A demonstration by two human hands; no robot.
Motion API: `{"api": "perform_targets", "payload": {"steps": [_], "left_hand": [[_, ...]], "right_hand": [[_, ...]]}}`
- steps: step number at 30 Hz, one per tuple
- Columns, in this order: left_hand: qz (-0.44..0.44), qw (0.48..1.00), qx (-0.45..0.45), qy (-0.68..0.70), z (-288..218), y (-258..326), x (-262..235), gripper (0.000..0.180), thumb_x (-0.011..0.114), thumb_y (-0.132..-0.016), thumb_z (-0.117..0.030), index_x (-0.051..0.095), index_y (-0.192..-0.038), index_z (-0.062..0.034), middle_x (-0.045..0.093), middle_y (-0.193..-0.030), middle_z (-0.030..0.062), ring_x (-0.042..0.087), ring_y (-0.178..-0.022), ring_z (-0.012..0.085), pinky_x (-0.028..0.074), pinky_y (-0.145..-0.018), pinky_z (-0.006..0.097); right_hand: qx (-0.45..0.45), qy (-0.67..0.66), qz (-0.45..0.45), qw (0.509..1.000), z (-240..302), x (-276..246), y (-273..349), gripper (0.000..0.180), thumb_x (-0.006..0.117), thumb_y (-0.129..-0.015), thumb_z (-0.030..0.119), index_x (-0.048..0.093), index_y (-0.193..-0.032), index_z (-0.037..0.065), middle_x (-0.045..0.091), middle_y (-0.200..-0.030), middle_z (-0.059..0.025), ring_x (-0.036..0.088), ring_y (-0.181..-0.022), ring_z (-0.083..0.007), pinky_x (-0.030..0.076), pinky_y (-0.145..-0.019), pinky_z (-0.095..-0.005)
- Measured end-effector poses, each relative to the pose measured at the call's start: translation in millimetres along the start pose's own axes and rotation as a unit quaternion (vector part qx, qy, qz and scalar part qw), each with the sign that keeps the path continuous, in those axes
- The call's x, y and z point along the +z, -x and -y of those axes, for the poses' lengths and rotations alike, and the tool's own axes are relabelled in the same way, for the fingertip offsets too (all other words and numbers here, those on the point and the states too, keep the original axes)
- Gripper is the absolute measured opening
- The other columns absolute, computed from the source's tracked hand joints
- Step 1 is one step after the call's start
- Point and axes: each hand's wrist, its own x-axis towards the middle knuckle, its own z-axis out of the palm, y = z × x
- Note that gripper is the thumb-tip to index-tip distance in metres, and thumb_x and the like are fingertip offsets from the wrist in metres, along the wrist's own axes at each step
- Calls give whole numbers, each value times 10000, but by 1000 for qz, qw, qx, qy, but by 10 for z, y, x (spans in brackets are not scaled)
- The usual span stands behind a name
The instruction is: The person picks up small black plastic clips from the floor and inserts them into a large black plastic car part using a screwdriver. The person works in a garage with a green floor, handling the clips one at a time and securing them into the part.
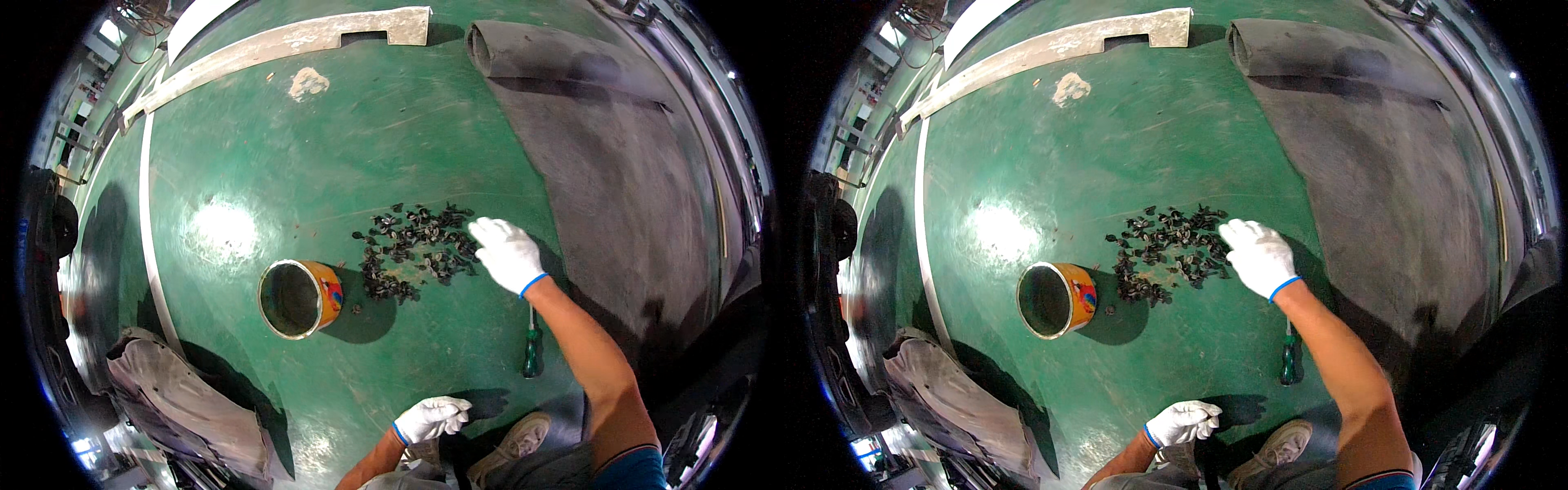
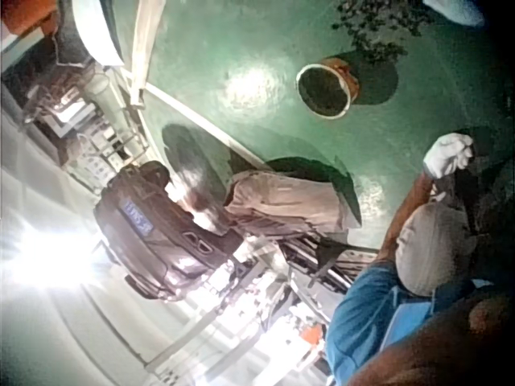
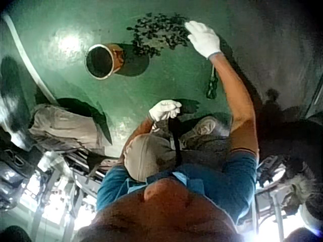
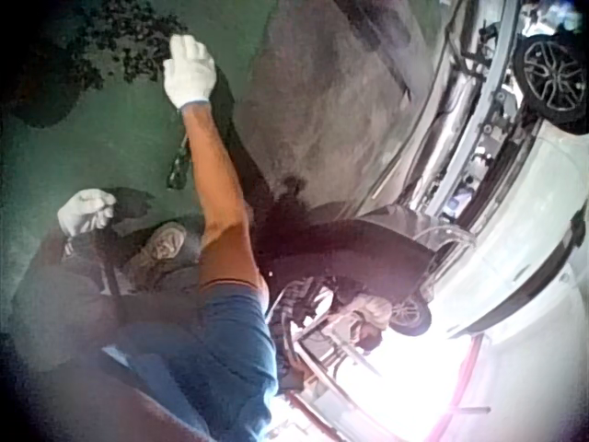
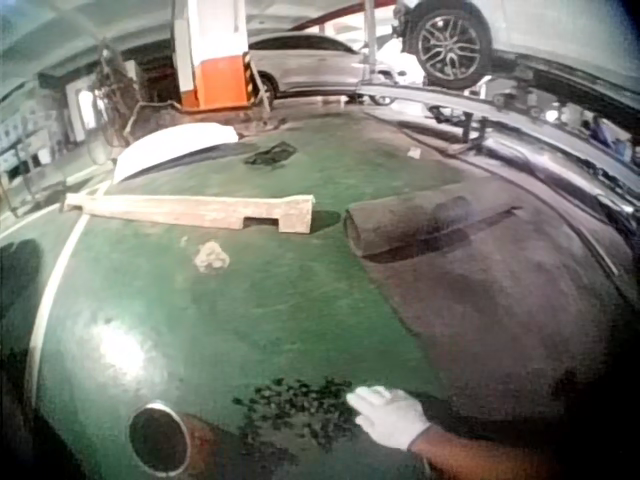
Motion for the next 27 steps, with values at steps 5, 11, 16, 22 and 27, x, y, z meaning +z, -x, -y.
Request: {"api": "perform_targets", "payload": {"steps": [5, 11, 16, 22, 27], "left_hand": [[5, 1000, 0, 0, 0, -4, 4, 384, 643, -1023, -150, 614, -1344, 59, 733, -1145, 179, 736, -932, 224, 605, -814, 347], [9, 1000, 1, -4, -18, -9, 2, 385, 649, -1017, -152, 618, -1334, 64, 733, -1143, 186, 741, -924, 228, 607, -814, 347], [8, 1000, -2, -5, -18, -20, 4, 381, 657, -1011, -158, 625, -1320, 64, 730, -1146, 184, 739, -909, 229, 604, -809, 346], [-2, 1000, -11, -26, -57, -13, 11, 361, 644, -1023, -154, 628, -1317, 55, 725, -1146, 169, 721, -906, 223, 587, -794, 351], [-1, 1000, -14, -22, -51, -14, -23, 365, 642, -1027, -157, 624, -1324, 53, 724, -1153, 158, 711, -933, 213, 574, -814, 349]], "right_hand": [[-89, 19, 22, 996, 124, 148, 52, 485, 632, -948, 230, 553, -1417, 137, 540, -1470, -109, 526, -1343, -327, 420, -1133, -475], [34, -27, -15, 999, -156, 114, 130, 384, 624, -956, 224, 624, -1325, 119, 621, -1355, -93, 572, -1277, -314, 470, -1068, -461], [89, -73, -47, 992, -204, 147, 126, 411, 608, -963, 206, 614, -1366, 126, 623, -1388, -90, 581, -1268, -318, 482, -1067, -450], [22, -60, -63, 996, 80, 67, -206, 465, 567, -941, 116, 586, -1403, 160, 601, -1405, -88, 572, -1283, -306, 477, -1078, -446], [-66, 16, 22, 997, 242, 126, -516, 504, 552, -917, 59, 594, -1404, 182, 518, -1526, -77, 497, -1402, -314, 425, -1146, -471]]}}
